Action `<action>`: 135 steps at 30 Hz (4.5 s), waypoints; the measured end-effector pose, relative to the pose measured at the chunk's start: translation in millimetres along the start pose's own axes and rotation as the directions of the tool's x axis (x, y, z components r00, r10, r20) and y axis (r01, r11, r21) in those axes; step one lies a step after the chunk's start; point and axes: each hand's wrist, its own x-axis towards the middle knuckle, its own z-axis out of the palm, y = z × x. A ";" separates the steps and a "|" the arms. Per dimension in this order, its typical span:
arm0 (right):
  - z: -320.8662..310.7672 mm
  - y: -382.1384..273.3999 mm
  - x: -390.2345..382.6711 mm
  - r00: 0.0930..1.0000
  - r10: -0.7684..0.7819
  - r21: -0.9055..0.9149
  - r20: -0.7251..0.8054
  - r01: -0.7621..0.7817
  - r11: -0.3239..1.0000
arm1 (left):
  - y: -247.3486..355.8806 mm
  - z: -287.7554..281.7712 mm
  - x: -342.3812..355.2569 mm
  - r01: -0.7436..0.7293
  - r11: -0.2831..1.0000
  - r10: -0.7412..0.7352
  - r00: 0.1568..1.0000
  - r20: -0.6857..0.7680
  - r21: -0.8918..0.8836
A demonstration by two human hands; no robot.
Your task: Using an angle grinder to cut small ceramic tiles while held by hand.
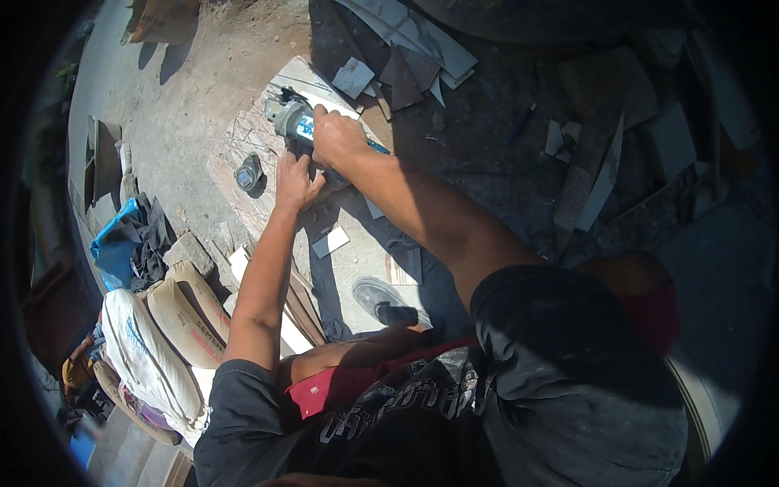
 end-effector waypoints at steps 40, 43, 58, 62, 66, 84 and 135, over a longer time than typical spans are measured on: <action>-2.1 10.8 -12.0 1.000 0.002 -0.009 -0.011 -0.002 1.000 | -3.3 8.6 2.8 -0.041 0.999 0.036 0.991 -0.128 -0.032; -2.5 11.2 -14.4 1.000 0.000 -0.010 -0.005 0.000 1.000 | -2.5 7.4 0.8 -0.011 0.999 0.014 0.997 -0.080 0.039; -6.3 12.7 -21.0 1.000 0.013 -0.017 -0.002 -0.013 1.000 | 1.2 2.2 1.1 -0.027 0.998 0.033 0.996 -0.087 0.061; -5.7 14.8 -23.8 1.000 0.000 -0.013 -0.021 0.000 1.000 | 1.8 2.2 0.8 -0.017 0.997 0.022 0.997 -0.073 0.069; -5.5 16.6 -25.7 1.000 -0.001 -0.014 -0.019 0.001 1.000 | 2.3 1.9 0.8 -0.020 0.997 0.026 0.997 -0.074 0.076; -4.6 24.1 -32.8 1.000 -0.012 -0.016 -0.021 0.011 1.000 | 4.8 0.9 -0.1 -0.048 0.997 0.054 0.991 -0.120 0.054; -0.7 37.9 -48.3 0.994 -0.015 -0.024 -0.111 0.012 1.000 | 1.7 1.7 0.7 -0.072 0.997 0.071 0.985 -0.158 0.000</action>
